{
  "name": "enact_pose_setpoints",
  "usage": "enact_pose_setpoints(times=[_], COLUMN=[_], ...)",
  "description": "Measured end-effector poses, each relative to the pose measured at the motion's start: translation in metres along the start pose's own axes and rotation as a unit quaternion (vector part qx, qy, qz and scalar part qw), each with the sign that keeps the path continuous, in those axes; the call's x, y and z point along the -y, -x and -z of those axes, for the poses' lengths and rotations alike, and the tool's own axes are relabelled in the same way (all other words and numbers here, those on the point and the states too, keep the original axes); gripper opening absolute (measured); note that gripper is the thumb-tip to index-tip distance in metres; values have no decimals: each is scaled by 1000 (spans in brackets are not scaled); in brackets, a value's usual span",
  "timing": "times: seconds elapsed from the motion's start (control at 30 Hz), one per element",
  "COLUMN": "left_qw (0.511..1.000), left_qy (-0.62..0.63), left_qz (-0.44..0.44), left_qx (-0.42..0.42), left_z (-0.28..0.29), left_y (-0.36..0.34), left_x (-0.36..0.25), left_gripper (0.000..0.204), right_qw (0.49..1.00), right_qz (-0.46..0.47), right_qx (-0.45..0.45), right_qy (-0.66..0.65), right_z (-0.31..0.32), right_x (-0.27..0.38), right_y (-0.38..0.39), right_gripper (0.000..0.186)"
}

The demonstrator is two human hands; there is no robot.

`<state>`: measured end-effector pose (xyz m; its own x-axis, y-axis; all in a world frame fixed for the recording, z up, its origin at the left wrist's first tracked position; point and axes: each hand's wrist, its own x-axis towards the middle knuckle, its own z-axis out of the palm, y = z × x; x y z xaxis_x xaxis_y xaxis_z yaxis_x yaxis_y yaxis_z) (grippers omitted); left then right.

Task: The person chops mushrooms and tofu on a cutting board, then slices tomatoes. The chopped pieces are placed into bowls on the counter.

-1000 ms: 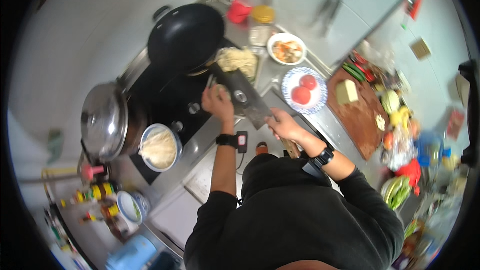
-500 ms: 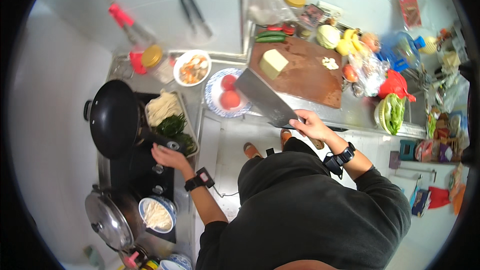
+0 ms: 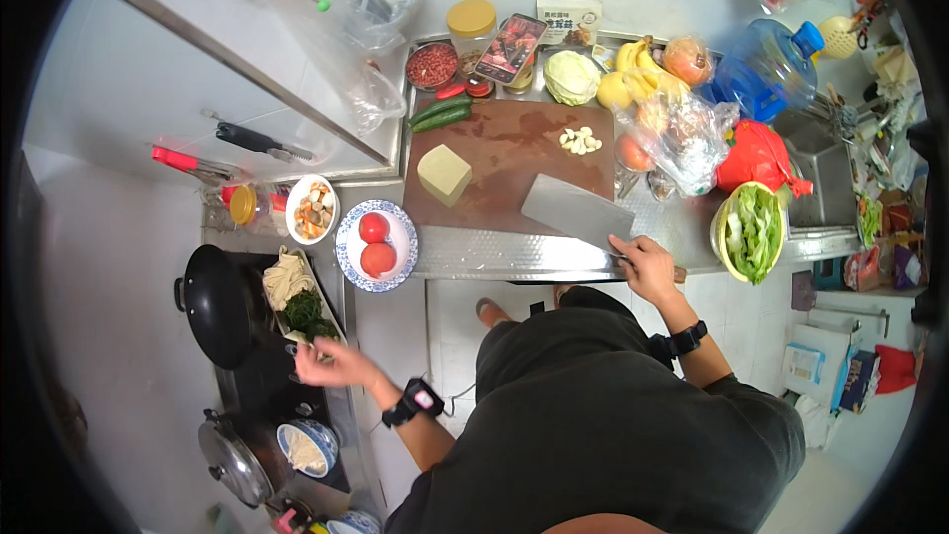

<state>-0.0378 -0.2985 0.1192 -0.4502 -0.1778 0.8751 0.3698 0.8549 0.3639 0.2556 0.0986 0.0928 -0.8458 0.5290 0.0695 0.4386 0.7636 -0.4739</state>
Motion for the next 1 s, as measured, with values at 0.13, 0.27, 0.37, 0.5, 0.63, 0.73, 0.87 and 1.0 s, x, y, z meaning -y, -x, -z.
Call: enact_pose_setpoints(times=[0.13,0.27,0.37,0.5,0.63,0.73,0.87,1.0], left_qw=[989,962,927,898,830,718,662,698], left_qy=[75,155,159,143,-56,-148,-192,-134], left_qz=[12,23,2,0,74,92,55,94], left_qx=[126,224,340,417,549,674,722,697], left_z=[-43,-61,-71,-113,-182,-232,-255,-244], left_y=[15,44,60,65,55,41,37,41], left_x=[-97,-160,-174,-183,-207,-220,-222,-202], left_gripper=[34,35,47,64,100,101,89,81], right_qw=[999,995,992,988,990,992,994,996], right_qz=[52,92,102,119,92,78,60,20], right_qx=[5,-17,-50,-89,-97,-76,-56,-48], right_qy=[-7,-42,-49,-50,-52,-69,-71,-79], right_z=[-13,-34,-48,-44,-19,-2,10,12], right_x=[-24,-34,-36,-38,-30,-22,-18,-22], right_y=[-33,-66,-82,-88,-85,-78,-66,-56], right_gripper=[43,38,36,34,29,29,27,23])
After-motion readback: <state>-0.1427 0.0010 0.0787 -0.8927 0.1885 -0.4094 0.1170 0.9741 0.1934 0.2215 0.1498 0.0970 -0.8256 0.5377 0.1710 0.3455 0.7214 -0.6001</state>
